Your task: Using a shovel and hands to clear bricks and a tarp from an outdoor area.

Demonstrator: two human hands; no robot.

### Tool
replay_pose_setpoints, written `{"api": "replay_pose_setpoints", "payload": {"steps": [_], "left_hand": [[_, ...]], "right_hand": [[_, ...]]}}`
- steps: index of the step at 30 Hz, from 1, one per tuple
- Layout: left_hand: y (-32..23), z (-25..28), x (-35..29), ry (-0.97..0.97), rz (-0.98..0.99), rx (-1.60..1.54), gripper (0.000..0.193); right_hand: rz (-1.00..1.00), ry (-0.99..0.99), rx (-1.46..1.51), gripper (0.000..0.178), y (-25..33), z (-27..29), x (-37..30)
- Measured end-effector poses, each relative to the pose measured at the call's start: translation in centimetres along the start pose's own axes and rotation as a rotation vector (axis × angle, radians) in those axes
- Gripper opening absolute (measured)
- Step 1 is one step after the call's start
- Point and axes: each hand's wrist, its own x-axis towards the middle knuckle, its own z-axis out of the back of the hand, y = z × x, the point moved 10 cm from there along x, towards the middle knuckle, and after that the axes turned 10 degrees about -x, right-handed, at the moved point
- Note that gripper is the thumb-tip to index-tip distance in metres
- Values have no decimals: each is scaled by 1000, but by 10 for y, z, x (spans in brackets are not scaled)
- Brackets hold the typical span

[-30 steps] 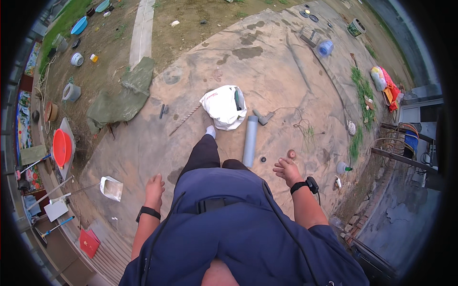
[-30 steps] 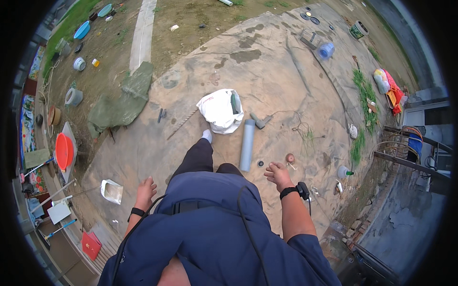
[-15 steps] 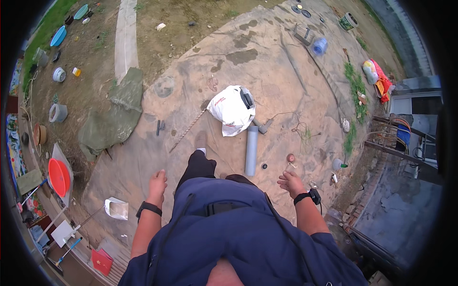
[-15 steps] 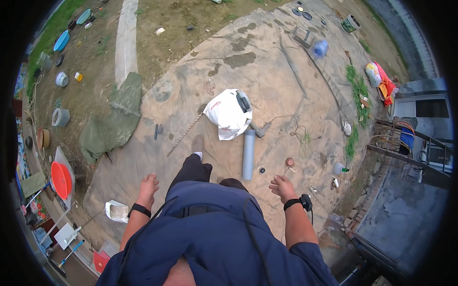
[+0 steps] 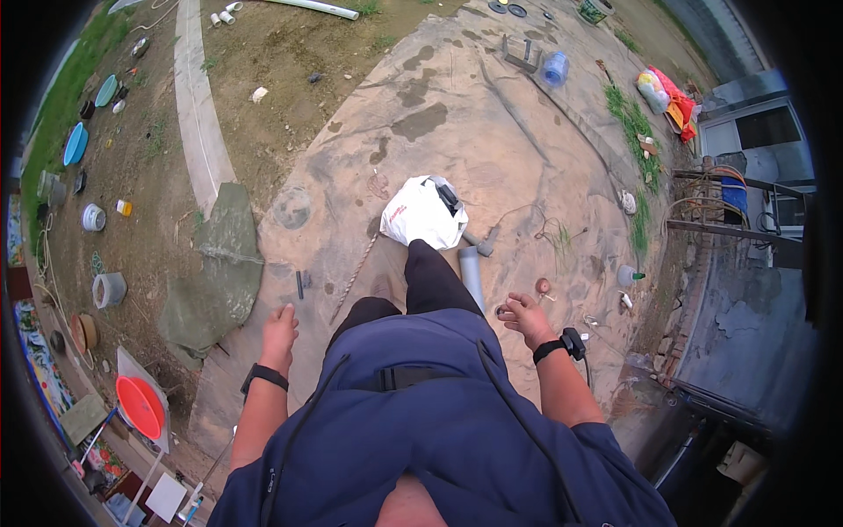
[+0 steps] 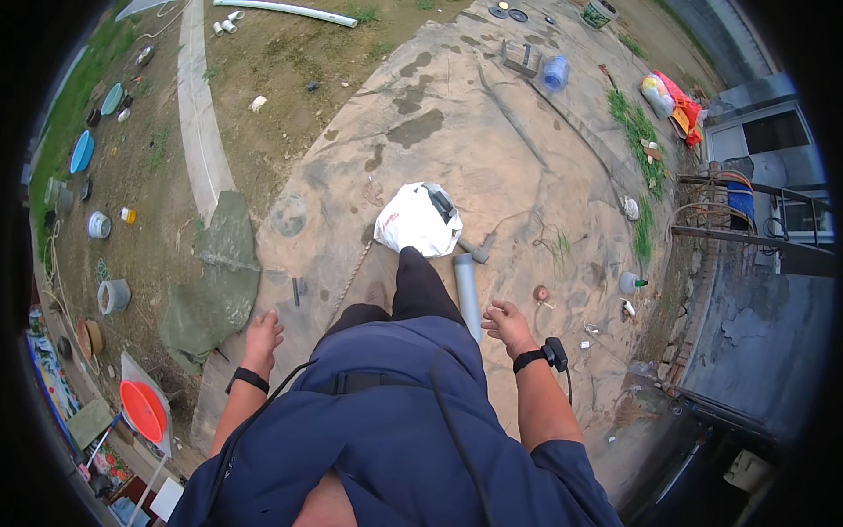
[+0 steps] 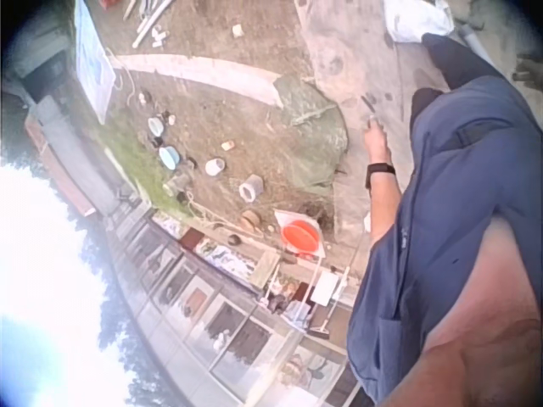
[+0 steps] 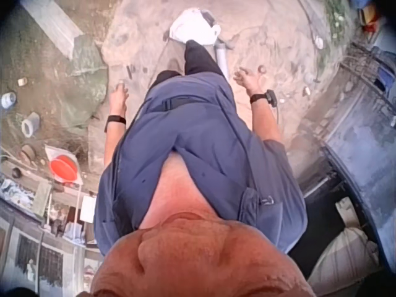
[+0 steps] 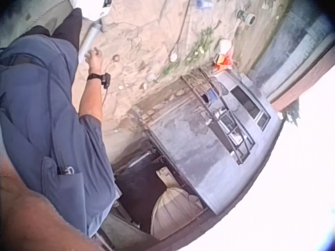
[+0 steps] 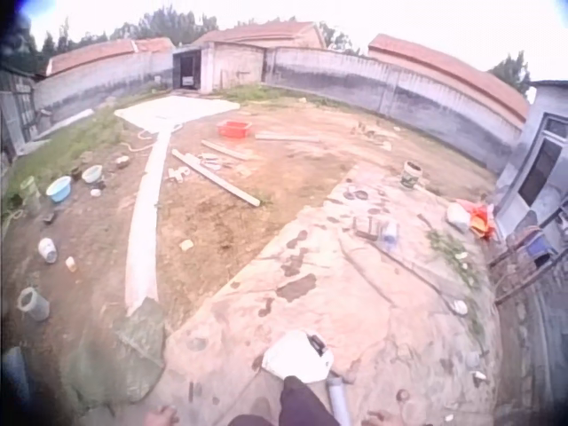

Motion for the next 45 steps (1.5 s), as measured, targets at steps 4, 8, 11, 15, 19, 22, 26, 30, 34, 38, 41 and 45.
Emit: {"api": "replay_pose_setpoints", "payload": {"steps": [4, 8, 11, 15, 19, 22, 26, 30, 34, 38, 41, 45], "left_hand": [[-35, -24, 32, 47, -40, 70, 50], [-48, -36, 62, 135, -9, 118, 53], [-70, -68, 58, 176, -1, 169, 48], [-94, -132, 62, 371, 15, 322, 42], [-111, -190, 57, 466, -18, 473, 40], [-106, -234, 62, 583, -4, 609, 39], [-91, -297, 42, 614, 15, 756, 44], [-80, -364, -3, 778, -54, 907, 47], [-85, -405, -16, 843, -131, 1054, 43], [-78, -440, -20, 943, -194, 1195, 22], [-58, -459, -36, 1005, -192, 1296, 47], [-9, -470, -88, 1096, -228, 1393, 27]], "right_hand": [[-137, -87, 127, 50, -59, 6, 6], [-154, -128, 254, 46, -74, 1, -4], [-109, -190, 344, 50, -74, 2, -20], [-164, -263, 499, 52, -116, -5, -31], [-228, -267, 637, 50, -149, -24, -51], [-254, -298, 699, 48, -176, -29, -71], [-281, -448, 888, 48, -232, -33, -101], [-348, -629, 1099, 40, -275, -52, -155], [-368, -769, 1286, 37, -282, -97, -195], [-417, -818, 1455, 38, -295, -190, -215], [-514, -747, 1508, 40, -306, -267, -225], [-559, -777, 1719, 39, -320, -327, -241]]}}
